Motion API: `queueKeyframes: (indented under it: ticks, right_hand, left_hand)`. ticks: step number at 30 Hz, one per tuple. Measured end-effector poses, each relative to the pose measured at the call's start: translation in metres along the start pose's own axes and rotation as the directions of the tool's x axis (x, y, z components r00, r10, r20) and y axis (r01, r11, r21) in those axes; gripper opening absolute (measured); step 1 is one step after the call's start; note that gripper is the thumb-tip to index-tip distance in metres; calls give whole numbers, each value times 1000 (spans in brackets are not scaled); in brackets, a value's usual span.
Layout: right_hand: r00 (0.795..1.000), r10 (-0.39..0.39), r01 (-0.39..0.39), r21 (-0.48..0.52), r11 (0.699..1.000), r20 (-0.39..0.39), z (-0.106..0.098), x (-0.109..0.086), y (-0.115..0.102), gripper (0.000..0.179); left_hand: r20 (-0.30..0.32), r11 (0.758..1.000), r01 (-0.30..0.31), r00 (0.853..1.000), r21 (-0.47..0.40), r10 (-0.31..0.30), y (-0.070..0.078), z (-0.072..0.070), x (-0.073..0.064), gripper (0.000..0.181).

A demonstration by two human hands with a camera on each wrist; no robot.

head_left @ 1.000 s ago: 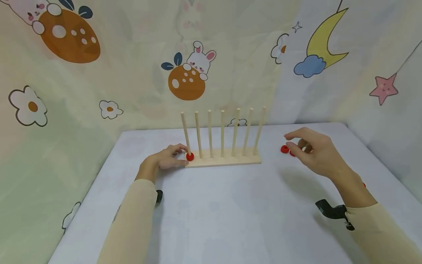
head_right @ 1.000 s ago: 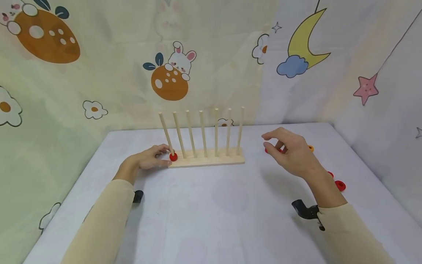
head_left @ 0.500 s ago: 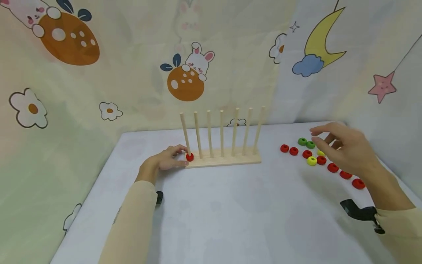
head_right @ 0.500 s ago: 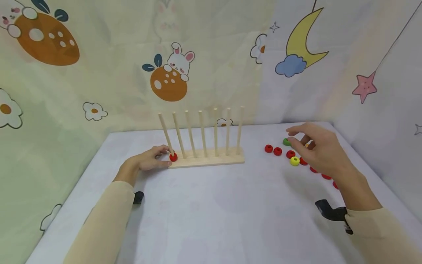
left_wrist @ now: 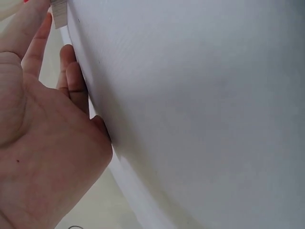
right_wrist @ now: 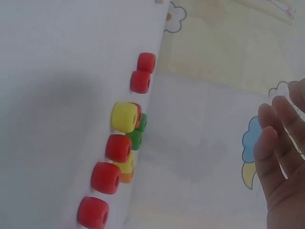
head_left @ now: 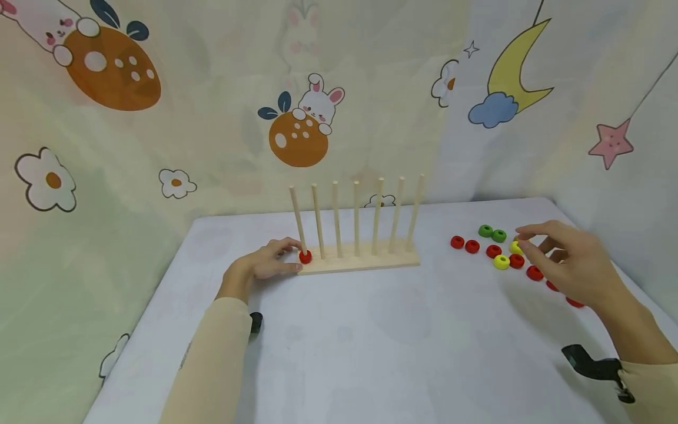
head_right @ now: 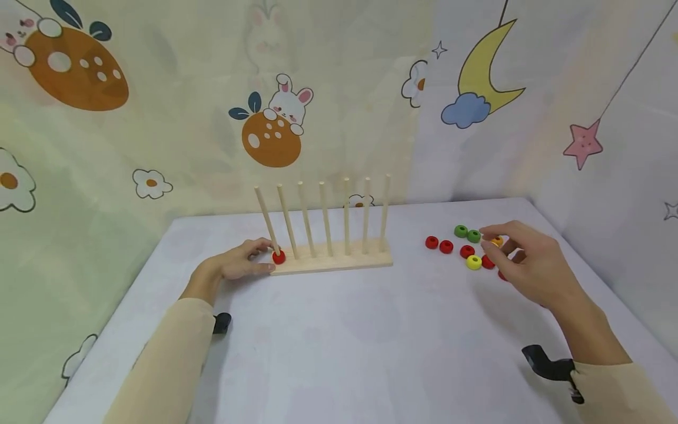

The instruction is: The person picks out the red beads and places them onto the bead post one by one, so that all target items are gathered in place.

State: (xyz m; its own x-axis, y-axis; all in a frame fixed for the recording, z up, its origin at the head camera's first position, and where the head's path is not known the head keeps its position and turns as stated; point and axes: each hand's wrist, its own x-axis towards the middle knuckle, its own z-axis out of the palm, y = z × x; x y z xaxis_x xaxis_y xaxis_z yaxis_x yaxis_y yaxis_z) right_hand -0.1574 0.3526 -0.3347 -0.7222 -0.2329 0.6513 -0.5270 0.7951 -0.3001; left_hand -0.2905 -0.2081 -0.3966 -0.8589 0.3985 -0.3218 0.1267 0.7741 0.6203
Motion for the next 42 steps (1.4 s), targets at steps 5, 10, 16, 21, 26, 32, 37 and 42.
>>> queueKeyframes:
  ticks: [5,10,16,21,26,32,37,42]
  right_hand:
    - [1000,2,-2,-12,1000,17,2,-7,5,47]
    - [995,101,-99,-57,993,27,-2,-18,11,41]
    - [986,165,-161,-87,983,30,-5,-31,18,35]
    - [984,180,-177,-108,978,17,-6,-34,26,36]
    - [978,204,-199,-133,971,32,-10,-37,31,37]
    - [967,254,-247,-161,956,28,-19,-50,40,36]
    - [959,280,-270,-179,946,34,-23,-60,47,40]
    - [952,305,-292,-205,934,38,-22,-65,55,43]
  left_hand:
    - [-8,1000,15,1000,3,-15,-1,0,-3,52]
    - [-7,1000,6,1000,-6,-6,-1,0,-3,52]
    - [-2,1000,10,1000,20,-10,-1,1,-2,51]
    - [-6,1000,-2,1000,29,2,0,-3,-1,51]
    - [-11,999,-11,1000,30,12,0,-5,0,52]
    - [13,1000,-6,1000,25,6,-3,-1,2,53]
    - [17,1000,-18,1000,13,17,-3,2,3,52]
    - [16,1000,-16,1000,18,15,0,1,1,51]
